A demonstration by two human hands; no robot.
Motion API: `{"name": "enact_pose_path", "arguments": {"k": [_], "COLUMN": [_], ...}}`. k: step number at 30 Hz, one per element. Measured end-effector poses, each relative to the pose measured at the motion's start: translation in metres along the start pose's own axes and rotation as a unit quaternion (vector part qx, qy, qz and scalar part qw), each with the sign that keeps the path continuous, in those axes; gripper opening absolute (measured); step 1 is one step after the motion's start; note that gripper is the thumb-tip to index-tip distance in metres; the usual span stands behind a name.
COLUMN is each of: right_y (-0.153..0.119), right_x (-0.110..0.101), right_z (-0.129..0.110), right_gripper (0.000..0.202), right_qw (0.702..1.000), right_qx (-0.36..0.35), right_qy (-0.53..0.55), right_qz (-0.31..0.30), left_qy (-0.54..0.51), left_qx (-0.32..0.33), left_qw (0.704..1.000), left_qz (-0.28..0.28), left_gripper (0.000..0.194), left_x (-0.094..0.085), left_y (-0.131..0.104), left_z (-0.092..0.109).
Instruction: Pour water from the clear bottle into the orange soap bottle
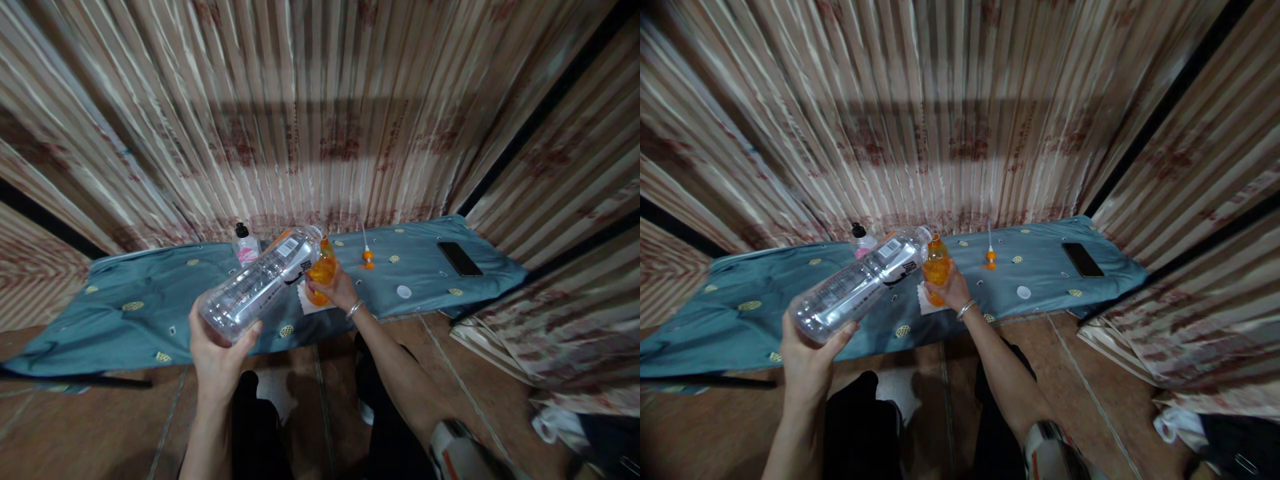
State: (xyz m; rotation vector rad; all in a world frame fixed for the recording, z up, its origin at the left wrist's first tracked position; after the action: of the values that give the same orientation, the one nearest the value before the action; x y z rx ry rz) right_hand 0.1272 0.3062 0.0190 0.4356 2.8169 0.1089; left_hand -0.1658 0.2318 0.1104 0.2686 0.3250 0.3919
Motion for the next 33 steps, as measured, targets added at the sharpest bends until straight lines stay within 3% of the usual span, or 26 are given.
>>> {"name": "enact_pose_path", "arguments": {"k": [15,33], "right_y": [0.0001,0.0013], "right_x": [0.0004,0.0016], "right_z": [-0.0032,0.0013], "right_gripper": [0.065,0.068], "right_qw": [1.0,1.0], "right_qx": [0.001,-0.004], "right_qy": [0.008,0.019], "right_qz": [-0.001,-0.003], "left_qy": [0.011,0.022], "left_qx": [0.039,0.029], "left_qw": [0.999,0.999], "left_qz": [0.009,0.009], "left_gripper": [0.086,0.092], "left_x": [-0.0008,-0.0013], "left_y": [0.0002,0.0002], "left_z": [0.0022,-0.0021]}}
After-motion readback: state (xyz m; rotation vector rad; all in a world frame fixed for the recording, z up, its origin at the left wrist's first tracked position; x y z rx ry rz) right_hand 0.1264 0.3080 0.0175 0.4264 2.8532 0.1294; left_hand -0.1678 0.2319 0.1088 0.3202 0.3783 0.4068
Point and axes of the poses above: each hand's wrist, its own y-axis towards the middle knuckle, its own x-axis out of the palm, z = x × y, the point moved 6 cm from there along y, towards the middle knuckle, and after that the axes turned 15 degrees about y, right-handed, at the moved point
